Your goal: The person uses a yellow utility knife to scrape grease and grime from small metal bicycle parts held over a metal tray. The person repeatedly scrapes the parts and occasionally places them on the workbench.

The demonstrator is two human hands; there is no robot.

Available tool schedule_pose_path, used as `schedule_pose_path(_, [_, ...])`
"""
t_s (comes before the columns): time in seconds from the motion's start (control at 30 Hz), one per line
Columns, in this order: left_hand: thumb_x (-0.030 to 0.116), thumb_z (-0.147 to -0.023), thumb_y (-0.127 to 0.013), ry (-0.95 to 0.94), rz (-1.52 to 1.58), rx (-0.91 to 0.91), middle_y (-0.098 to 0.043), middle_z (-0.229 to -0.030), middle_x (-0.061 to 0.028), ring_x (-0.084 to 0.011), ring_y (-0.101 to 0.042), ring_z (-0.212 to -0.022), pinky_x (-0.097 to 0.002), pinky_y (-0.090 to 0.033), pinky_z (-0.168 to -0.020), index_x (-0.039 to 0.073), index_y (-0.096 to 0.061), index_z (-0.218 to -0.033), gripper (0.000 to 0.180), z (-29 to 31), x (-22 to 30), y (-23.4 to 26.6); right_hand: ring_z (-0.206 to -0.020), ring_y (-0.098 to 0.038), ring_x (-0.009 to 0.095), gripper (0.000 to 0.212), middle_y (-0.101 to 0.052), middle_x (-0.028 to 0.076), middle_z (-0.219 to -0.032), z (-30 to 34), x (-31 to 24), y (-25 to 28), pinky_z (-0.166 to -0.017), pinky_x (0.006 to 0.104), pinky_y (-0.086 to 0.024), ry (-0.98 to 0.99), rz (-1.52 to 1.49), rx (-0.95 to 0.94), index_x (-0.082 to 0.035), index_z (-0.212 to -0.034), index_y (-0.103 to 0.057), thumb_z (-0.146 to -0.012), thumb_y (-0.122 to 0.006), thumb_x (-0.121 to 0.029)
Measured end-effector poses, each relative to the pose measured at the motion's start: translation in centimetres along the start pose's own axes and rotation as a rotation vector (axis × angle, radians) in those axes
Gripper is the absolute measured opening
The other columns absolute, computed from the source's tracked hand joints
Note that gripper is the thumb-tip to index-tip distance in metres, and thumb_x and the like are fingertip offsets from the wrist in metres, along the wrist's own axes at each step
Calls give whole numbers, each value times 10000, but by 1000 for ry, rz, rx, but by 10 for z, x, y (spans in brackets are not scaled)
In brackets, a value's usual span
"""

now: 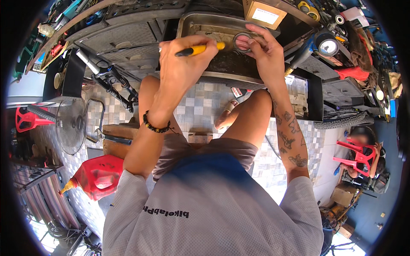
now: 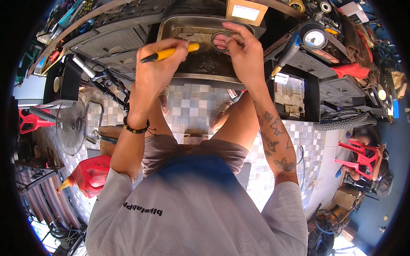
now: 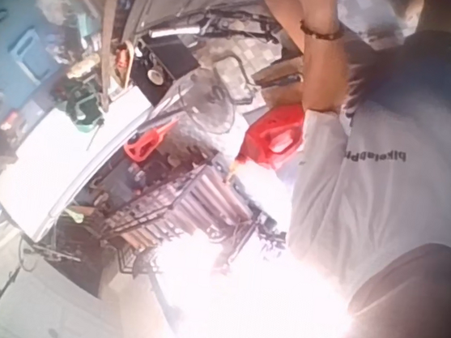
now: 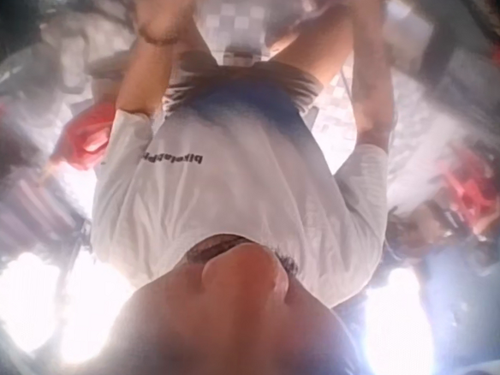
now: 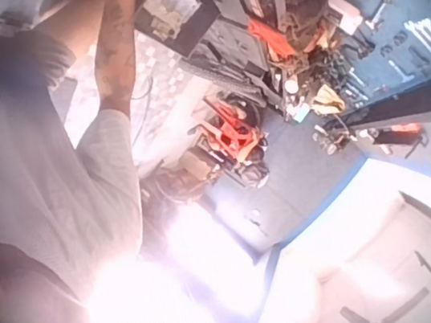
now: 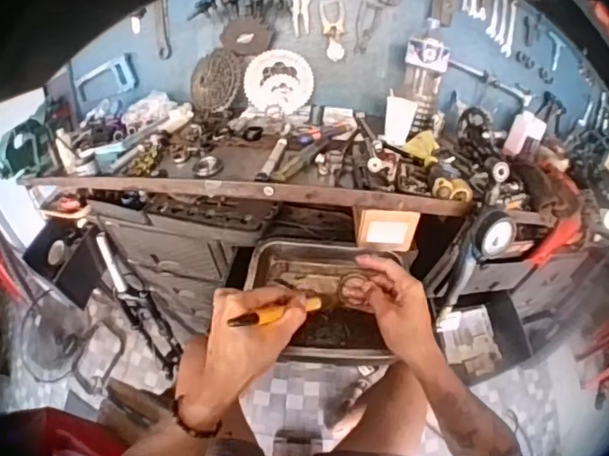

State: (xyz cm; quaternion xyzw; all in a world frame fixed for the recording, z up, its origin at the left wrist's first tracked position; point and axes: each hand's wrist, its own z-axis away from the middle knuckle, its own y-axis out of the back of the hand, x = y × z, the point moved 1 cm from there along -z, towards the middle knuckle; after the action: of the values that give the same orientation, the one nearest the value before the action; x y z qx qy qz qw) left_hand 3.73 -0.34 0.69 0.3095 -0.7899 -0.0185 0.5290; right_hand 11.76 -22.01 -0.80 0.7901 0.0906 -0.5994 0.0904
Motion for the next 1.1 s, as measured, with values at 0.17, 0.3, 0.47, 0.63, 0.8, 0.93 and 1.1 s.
schedule_pose_path(0.17, [292,-948,-848,-107,-190,34,-810,-731,-85,-317,-719,-621,-365,-513,-936,112,-886,-874,198,1,2,2,-1065,-840,185,266,-860,133,-1160,-9,1,6,-955,306,-660,-137,108,-74,4,-1407,-702,-1147,-689,-50])
schedule_pose_path(0.3, [278,-996,-811,55,146,41,-810,-720,-70,-258,-722,-617,-350,-522,-883,69,-881,-926,231,3,5,-2,-1000,-862,218,152,-867,172,-1094,-5,-2,1,-885,332,-693,-97,126,-46,53,-1237,-697,-1091,-709,15])
schedule_pose_path(0.47, [300,-1070,-770,-121,-45,11,-817,-712,-17,-126,-688,-600,-322,-472,-874,59,-891,-1013,276,5,2,-1,-995,-859,216,118,-864,175,-1064,-1,-2,-4,-898,335,-687,-102,181,-4,70,-1205,-673,-1100,-699,22])
schedule_pose_path(0.63, [291,-1054,-793,-222,-232,31,-834,-772,-27,-140,-689,-615,-318,-409,-925,87,-903,-1036,232,4,-4,0,-1006,-859,224,107,-865,207,-1119,1,-2,-5,-914,336,-686,-70,124,-5,69,-1211,-662,-1109,-682,42])
schedule_pose_path(0.8, [287,-956,-881,-299,-225,77,-813,-748,-78,-294,-651,-599,-364,-444,-909,127,-907,-927,165,5,-5,2,-1043,-861,240,129,-863,219,-1139,3,-5,2,-925,335,-683,-35,73,-3,67,-1239,-665,-1112,-678,52])
schedule_pose_path(0.93, [278,-945,-886,-273,-316,-34,-836,-799,-90,-288,-711,-649,-353,-461,-939,103,-907,-954,176,6,-1,4,-1082,-859,239,182,-862,217,-1163,0,-2,3,-941,333,-682,-68,115,24,70,-1297,-673,-1115,-665,59])
schedule_pose_path(1.1, [213,-956,-855,36,261,-6,-869,-885,-120,-229,-830,-782,-320,-602,-835,47,-900,-1013,182,0,2,-5,-1104,-855,223,268,-862,214,-1182,6,3,-4,-963,318,-674,-75,146,-21,71,-1375,-675,-1108,-656,68])
